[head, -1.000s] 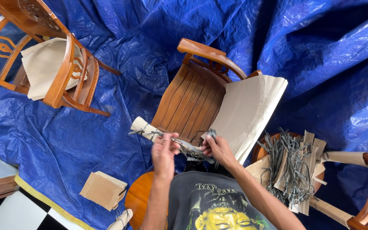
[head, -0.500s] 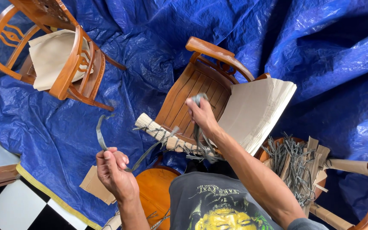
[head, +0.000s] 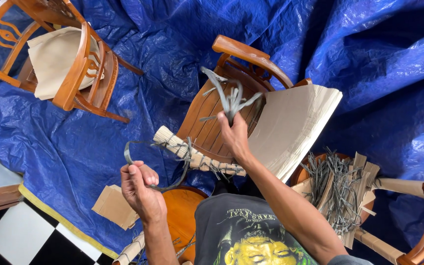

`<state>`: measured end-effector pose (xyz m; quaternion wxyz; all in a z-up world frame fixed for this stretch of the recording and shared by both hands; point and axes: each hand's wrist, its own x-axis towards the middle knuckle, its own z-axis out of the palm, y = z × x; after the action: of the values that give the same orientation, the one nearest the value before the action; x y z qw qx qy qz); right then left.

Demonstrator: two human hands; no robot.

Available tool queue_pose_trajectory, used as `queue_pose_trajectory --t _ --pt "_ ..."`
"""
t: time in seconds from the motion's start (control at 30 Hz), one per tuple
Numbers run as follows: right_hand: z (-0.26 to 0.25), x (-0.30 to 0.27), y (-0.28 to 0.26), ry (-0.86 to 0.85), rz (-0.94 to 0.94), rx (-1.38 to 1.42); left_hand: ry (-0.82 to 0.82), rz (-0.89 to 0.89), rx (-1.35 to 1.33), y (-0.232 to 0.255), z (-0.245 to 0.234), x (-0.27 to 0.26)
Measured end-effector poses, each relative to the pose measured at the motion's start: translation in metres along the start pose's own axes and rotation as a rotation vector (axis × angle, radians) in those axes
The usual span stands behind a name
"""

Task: Wrapping wooden chairs with padding and securing them with plastic ties.

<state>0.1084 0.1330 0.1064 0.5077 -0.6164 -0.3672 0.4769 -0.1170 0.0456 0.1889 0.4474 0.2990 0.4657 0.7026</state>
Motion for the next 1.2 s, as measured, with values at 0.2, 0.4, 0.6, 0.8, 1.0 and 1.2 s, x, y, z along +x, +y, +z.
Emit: queue_pose_trajectory --t 0.2,0.4,0.6,0.8,1.0,1.2 --pt "-0.013 -0.014 0.140 0.004 0.290 -0.374 -0.025 -0.041 -0.006 -0.007 -0.002 -0.008" --pt "-0.017 -0.032 0.220 -0.066 0.503 -0.569 -0.009 -0.098 0.040 -0.010 -0.008 -0.014" --pt "0.014 -0.029 0.193 -0.020 0.330 -0.583 -0.023 -0.109 0.070 -0.009 -0.008 -0.017" --pt "0.048 -0.057 0.127 -0.068 0.304 -0.293 0.022 0.009 0.024 0.040 -0.022 -0.020" --pt "0.054 -0.093 0.185 -0.491 0.091 -0.579 0.274 0.515 0.204 0.137 -0.025 -0.032" --pt "0.034 -0.107 0.223 -0.374 -0.062 -0.856 0.168 0.419 0.154 0.084 -0.020 -0.034"
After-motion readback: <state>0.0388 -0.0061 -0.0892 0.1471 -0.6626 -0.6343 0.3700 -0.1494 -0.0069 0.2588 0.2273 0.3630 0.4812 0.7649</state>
